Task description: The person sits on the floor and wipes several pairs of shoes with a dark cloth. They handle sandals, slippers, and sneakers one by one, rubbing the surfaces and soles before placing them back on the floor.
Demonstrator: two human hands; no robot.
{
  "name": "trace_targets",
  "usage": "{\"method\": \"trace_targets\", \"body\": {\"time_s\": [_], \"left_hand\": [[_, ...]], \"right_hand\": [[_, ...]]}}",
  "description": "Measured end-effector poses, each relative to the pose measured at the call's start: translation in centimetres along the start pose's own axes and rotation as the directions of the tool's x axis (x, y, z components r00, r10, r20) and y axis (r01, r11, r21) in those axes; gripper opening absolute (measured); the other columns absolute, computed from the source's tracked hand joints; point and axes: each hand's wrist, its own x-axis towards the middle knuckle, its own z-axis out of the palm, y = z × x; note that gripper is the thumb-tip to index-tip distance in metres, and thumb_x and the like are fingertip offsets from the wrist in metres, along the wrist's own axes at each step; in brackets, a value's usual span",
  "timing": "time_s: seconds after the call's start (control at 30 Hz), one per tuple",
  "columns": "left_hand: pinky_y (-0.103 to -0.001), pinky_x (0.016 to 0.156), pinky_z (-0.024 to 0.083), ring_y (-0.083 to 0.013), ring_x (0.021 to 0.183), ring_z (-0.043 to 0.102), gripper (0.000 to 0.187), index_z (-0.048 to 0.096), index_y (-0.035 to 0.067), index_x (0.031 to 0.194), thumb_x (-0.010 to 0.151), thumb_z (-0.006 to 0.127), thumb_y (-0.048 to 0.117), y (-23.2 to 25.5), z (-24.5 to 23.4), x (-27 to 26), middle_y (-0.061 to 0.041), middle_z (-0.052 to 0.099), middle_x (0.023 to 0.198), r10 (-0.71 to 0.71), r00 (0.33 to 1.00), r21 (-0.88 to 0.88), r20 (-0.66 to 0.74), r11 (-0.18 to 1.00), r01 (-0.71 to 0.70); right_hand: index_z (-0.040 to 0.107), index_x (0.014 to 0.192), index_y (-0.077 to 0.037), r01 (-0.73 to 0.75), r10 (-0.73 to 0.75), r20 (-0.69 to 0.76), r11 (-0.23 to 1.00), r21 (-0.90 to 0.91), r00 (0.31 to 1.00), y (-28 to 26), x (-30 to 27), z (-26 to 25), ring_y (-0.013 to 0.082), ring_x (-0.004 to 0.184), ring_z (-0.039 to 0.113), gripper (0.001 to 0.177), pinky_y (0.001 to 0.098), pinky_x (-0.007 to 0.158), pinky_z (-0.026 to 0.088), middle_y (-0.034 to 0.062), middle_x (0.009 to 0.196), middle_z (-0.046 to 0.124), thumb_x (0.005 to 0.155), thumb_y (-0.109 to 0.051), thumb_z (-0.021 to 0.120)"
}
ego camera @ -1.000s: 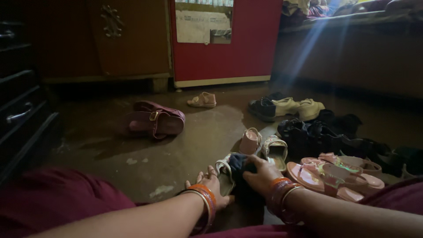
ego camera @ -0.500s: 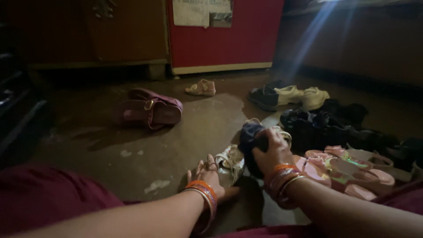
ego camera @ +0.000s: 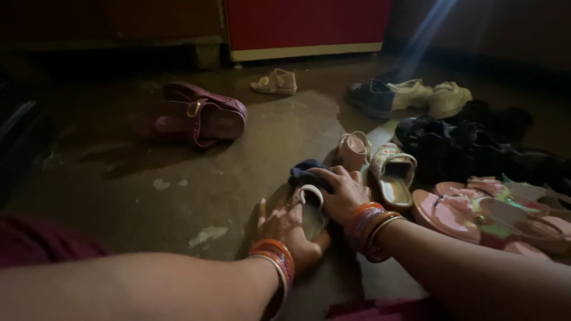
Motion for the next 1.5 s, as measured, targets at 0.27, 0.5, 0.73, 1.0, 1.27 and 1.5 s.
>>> {"method": "trace_targets", "body": {"time_s": [0.27,0.5,0.73,1.0,1.27,1.5], "left_hand": [[-0.051,0.125,0.003,-0.027,0.15,0.031,0.098,0.027,0.01,0.157,0.076,0.066,0.047,0.5,-0.6,-0.6,-0.011,0.042,0.157,0.08,0.991,-0.016,-0.106,0.997,-0.082],[-0.052,0.122,0.002,-0.0202,0.15,0.024,0.105,0.024,0.016,0.159,0.073,0.068,0.055,0.1,-0.2,0.2,-0.005,0.031,0.166,-0.033,0.99,-0.017,-0.139,0.999,0.031],[-0.057,0.123,0.007,-0.0266,0.146,0.034,0.099,0.032,0.011,0.152,0.072,0.072,0.054,0.4,-0.2,0.4,-0.012,0.044,0.151,-0.121,0.953,-0.033,-0.279,0.993,0.116],[-0.06,0.122,0.003,-0.0283,0.147,0.031,0.102,0.024,0.005,0.153,0.077,0.071,0.054,0.1,0.4,0.9,-0.018,0.041,0.153,-0.096,0.968,-0.009,-0.233,0.995,0.096],[-0.059,0.123,-0.002,-0.0262,0.151,0.027,0.104,0.014,0.007,0.16,0.081,0.06,0.057,0.0,0.8,0.7,-0.015,0.046,0.151,-0.1,0.979,0.008,-0.178,0.995,0.103],[-0.058,0.125,0.0,-0.0204,0.15,0.032,0.11,0.013,0.011,0.161,0.076,0.063,0.058,0.3,0.3,0.8,-0.007,0.041,0.157,-0.136,0.974,0.006,-0.181,0.99,0.14]], "right_hand": [[0.075,0.121,-0.033,-0.069,0.124,-0.206,0.964,0.255,0.971,1.5,1.4,1.4,0.0332,0.116,0.065,0.039,0.0419,0.099,0.053,0.0132,0.128,0.064,0.083,-0.037,0.074],[0.074,0.122,-0.027,-0.092,0.095,-0.018,0.989,0.119,0.995,1.5,1.1,0.4,0.0358,0.109,0.066,0.042,0.0416,0.094,0.054,0.0186,0.121,0.063,0.081,-0.036,0.077],[0.078,0.114,-0.02,0.23,-0.142,-0.284,0.923,0.309,0.948,-0.6,0.6,0.0,0.0328,0.104,0.071,0.038,0.0392,0.091,0.056,0.0175,0.11,0.07,0.076,-0.027,0.077],[0.072,0.123,-0.013,0.477,-0.475,-0.068,0.852,0.217,0.878,1.7,7.6,3.9,0.0376,0.113,0.065,0.039,0.0439,0.095,0.052,0.0165,0.124,0.069,0.086,-0.027,0.075],[0.071,0.122,-0.014,0.303,-0.307,0.071,0.951,0.06,0.949,2.8,14.5,7.7,0.0421,0.115,0.065,0.033,0.0479,0.099,0.053,0.0187,0.124,0.07,0.091,-0.026,0.068],[0.063,0.136,-0.023,0.41,-0.412,0.037,0.91,0.058,0.91,3.4,13.4,8.5,0.041,0.129,0.055,0.053,0.0457,0.108,0.046,0.0168,0.146,0.055,0.084,-0.024,0.073]]}}
